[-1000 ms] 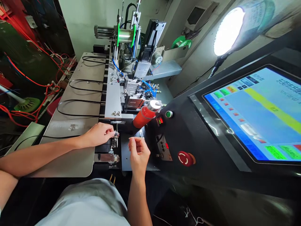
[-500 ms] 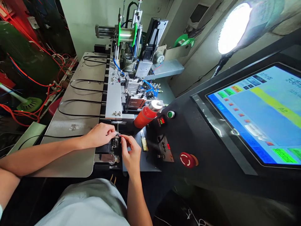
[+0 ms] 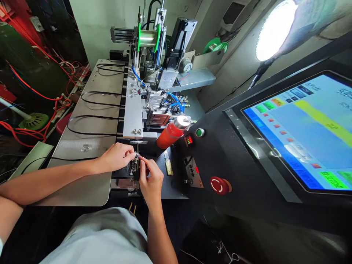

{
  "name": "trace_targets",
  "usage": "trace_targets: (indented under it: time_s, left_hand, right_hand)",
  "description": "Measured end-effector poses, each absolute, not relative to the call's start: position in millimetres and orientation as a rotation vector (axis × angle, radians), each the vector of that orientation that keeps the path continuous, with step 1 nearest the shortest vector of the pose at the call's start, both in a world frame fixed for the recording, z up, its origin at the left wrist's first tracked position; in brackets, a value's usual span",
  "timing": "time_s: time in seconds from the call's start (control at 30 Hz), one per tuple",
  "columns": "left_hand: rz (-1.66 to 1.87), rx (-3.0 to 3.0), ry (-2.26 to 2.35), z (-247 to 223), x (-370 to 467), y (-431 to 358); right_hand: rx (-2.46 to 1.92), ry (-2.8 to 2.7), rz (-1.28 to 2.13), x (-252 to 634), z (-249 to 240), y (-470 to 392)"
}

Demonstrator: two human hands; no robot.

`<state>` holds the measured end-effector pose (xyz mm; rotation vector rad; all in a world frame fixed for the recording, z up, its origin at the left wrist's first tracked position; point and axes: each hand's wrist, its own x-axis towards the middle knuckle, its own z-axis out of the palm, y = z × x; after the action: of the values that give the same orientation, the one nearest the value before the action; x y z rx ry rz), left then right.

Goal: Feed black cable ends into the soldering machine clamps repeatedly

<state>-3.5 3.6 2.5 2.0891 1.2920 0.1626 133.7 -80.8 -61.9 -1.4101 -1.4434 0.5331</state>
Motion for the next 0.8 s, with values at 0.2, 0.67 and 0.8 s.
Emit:
trace_targets:
  time_s: [0.2, 0.67, 0.8]
  left_hand:
    - [0.166, 2.093, 1.276, 3, -4, 3]
    - [0.136, 2.12, 1.302, 3, 1, 4]
    - [0.132, 2.144, 1.295, 3, 2, 6]
  right_hand:
    - [-1.404, -1.458, 0.529, 134, -62, -80]
    - [-1.425, -1.26, 0.783, 145, -72, -58]
    - [-1.395, -1.286, 0.842, 140, -76, -47]
